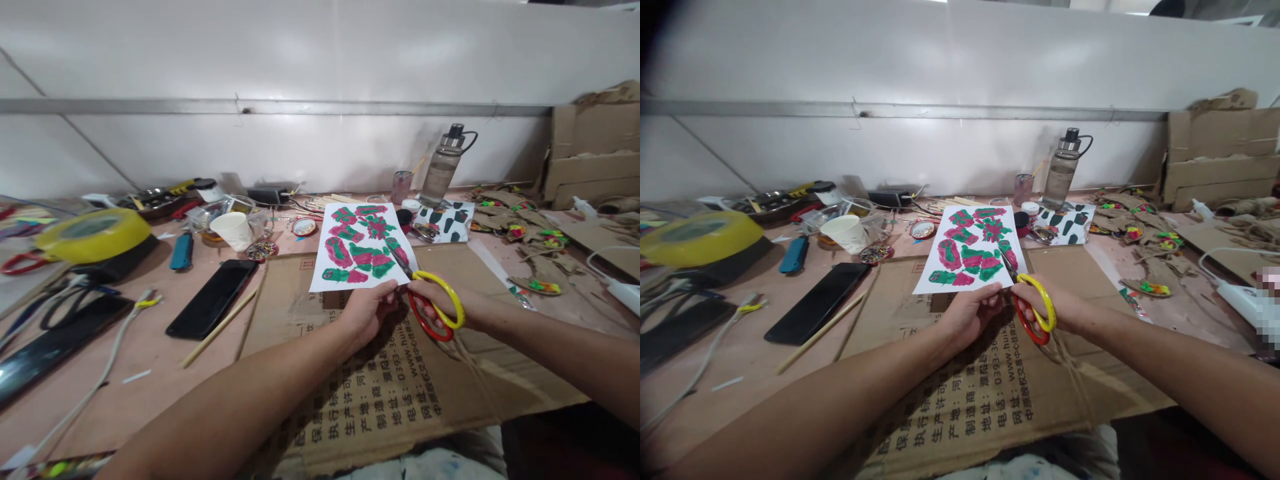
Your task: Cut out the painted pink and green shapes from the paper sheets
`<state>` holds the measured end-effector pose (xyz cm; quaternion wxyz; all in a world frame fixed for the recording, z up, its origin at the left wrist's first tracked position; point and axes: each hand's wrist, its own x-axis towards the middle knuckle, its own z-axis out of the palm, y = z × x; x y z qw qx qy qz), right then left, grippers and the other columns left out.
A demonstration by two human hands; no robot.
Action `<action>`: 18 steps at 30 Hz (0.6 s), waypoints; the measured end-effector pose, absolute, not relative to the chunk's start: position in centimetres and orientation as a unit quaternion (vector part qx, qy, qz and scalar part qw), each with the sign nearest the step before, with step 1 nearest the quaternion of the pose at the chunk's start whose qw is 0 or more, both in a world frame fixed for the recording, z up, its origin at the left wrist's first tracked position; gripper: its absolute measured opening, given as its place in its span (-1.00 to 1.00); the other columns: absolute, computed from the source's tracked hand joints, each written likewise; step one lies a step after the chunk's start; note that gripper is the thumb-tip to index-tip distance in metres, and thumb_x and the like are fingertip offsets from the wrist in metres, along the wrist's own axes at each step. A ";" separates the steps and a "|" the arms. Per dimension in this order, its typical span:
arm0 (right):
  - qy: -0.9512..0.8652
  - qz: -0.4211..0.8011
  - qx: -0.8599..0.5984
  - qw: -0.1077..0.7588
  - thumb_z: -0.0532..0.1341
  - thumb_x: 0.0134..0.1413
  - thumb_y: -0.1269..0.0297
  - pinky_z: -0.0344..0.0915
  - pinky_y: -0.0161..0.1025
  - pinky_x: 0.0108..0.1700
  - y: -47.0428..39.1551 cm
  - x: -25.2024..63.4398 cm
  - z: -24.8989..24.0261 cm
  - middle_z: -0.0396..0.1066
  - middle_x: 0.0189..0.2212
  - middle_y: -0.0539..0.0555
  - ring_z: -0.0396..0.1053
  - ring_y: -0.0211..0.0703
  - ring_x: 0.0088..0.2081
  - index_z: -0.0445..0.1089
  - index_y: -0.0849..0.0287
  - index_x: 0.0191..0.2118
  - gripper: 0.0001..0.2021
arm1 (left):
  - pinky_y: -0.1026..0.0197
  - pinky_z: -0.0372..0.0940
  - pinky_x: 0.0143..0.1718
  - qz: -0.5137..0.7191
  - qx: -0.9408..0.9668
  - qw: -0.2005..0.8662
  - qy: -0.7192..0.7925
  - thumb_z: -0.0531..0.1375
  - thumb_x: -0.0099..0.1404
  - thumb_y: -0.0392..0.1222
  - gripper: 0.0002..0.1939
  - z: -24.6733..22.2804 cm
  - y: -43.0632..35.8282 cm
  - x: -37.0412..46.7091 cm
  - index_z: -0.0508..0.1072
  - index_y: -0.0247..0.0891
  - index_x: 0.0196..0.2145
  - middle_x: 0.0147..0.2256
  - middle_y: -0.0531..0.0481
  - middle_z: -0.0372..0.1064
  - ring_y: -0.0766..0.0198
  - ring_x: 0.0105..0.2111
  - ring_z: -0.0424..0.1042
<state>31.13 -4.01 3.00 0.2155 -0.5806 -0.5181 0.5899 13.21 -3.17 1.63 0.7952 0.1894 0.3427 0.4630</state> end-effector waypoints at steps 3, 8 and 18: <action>-0.514 0.595 -0.578 0.217 0.23 0.15 -0.22 0.09 -0.38 -0.78 -3.8 31.7 2.3 0.16 -0.76 -0.07 0.14 -0.31 -0.78 0.20 0.10 -0.58 -0.47 | 0.31 0.17 -0.44 0.462 0.192 0.795 0.344 0.52 -0.06 -0.35 -0.65 1.7 -3.1 13.1 0.38 -0.27 -0.56 -0.61 0.11 0.27 0.42 -0.55 0.18; -0.474 0.617 -0.598 0.193 0.19 0.26 -0.07 0.16 -0.32 -0.78 -3.2 32.3 1.3 0.16 -0.77 -0.05 0.20 -0.22 -0.77 0.22 0.10 -0.56 -0.55 | 0.29 0.14 -0.46 0.458 0.204 0.793 0.346 0.52 -0.05 -0.34 -0.63 1.8 -3.1 12.9 0.36 -0.26 -0.54 -0.61 0.13 0.25 0.43 -0.58 0.15; -0.542 0.581 -0.576 0.190 0.20 0.22 -0.11 0.08 -0.40 -0.76 -3.7 32.2 4.2 0.14 -0.77 -0.07 0.11 -0.34 -0.78 0.16 0.09 -0.61 -0.50 | 0.33 0.00 -0.52 0.447 0.219 0.791 0.357 0.46 -0.12 -0.36 -0.69 2.4 -3.0 12.5 0.35 -0.28 -0.57 -0.64 0.17 0.17 0.48 -0.60 0.10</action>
